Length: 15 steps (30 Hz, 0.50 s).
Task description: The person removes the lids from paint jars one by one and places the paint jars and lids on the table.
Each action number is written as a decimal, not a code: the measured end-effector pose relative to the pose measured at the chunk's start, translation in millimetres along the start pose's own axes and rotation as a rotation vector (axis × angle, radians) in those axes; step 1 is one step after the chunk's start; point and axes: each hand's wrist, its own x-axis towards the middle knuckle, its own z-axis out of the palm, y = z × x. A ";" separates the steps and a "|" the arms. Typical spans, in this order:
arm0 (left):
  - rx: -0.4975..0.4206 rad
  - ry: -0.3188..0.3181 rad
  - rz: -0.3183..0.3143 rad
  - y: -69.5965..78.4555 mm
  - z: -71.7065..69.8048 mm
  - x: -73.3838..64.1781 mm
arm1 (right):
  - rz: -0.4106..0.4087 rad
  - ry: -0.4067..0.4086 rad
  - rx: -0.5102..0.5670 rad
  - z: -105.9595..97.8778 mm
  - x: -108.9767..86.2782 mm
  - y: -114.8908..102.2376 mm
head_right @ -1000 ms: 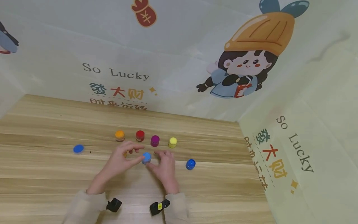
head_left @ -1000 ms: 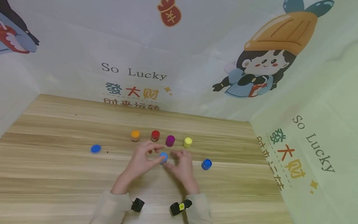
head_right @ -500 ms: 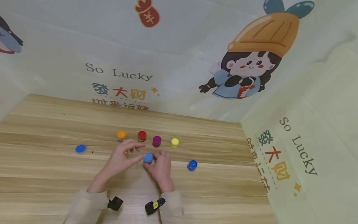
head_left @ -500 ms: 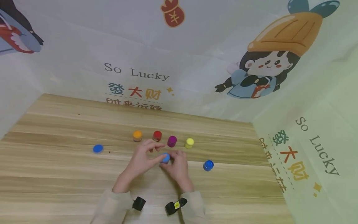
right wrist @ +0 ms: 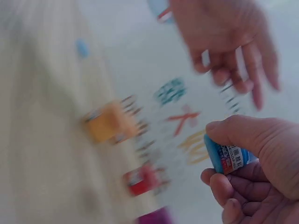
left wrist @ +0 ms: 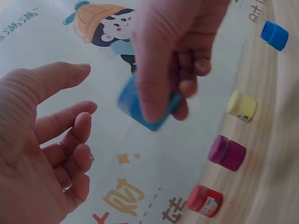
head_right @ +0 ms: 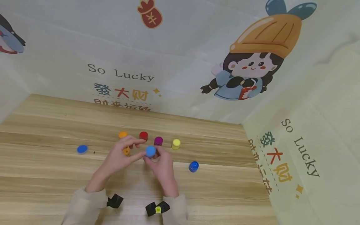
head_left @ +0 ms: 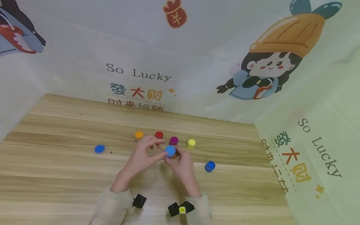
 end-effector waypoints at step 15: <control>-0.096 -0.042 -0.004 35.1 -16.3 13.3 | -0.190 0.079 0.077 -42.0 -3.2 -56.3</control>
